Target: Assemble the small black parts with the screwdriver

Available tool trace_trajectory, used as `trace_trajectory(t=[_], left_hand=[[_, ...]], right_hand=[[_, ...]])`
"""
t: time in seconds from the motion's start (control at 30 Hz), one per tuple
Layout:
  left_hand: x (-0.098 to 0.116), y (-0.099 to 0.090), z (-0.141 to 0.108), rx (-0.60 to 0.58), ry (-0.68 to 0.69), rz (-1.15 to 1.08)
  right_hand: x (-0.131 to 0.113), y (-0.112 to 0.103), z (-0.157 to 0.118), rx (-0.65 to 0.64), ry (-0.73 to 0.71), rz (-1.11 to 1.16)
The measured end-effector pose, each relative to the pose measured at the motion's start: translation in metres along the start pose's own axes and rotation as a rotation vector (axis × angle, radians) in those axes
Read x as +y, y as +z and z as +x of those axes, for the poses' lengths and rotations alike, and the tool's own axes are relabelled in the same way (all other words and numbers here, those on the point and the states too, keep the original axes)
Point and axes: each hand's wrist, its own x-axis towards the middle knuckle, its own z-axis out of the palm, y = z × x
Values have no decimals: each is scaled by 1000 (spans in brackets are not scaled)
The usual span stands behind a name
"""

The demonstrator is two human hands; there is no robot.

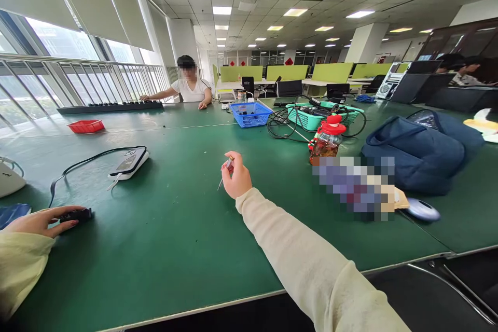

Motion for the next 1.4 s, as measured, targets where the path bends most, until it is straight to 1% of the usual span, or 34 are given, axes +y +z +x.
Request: trace_trajectory(t=[0.07,0.13,0.17,0.2,0.27,0.3,0.33,0.37,0.43,0.47,0.53,0.6,0.63,0.7,0.87,1.0,1.07,1.17,1.23,1.4], left_hand=[[11,-5,3,57,5,45],[33,-16,5,166,50,53],[48,-23,4,220,120,24],[66,-30,1,261,226,-28],[109,-43,-8,270,528,-168],[132,-49,-14,254,631,-238],[155,-53,-20,237,698,-294],[179,-55,-25,170,737,-310],[222,-55,-31,77,745,-317],[240,-53,-31,30,746,-305],[269,-47,-26,-76,660,-240],[288,-40,-17,-168,569,-174],[293,-36,-12,-193,532,-151],[296,-30,-4,-221,479,-127],[288,-15,8,-251,410,-183],[283,-6,15,-240,356,-296],[282,-1,17,-254,333,-343],[280,3,17,-271,312,-378],[278,5,16,-255,306,-380],[276,2,16,-241,325,-324]], right_hand=[[0,0,0,6,-2,-4],[0,0,0,7,-6,-21],[-1,1,1,3,-9,-34],[-1,1,1,-5,-13,-48],[-4,1,1,-23,-22,-69],[-5,2,1,-33,-27,-75],[-6,2,1,-42,-31,-82],[-7,2,1,-50,-35,-91],[-9,1,1,-64,-37,-115],[-10,1,1,-71,-33,-128],[-10,-1,1,-84,-14,-143],[-11,-2,1,-102,6,-140],[-12,-3,1,-113,11,-134],[-13,-5,1,-134,9,-128],[-20,-7,1,-155,41,-191],[-27,-10,-2,-279,126,-226],[-30,-11,-4,-305,136,-217],[-36,-13,-7,-264,81,-207],[-39,-15,-7,-235,27,-198],[-45,-18,-9,-256,-124,-151]])
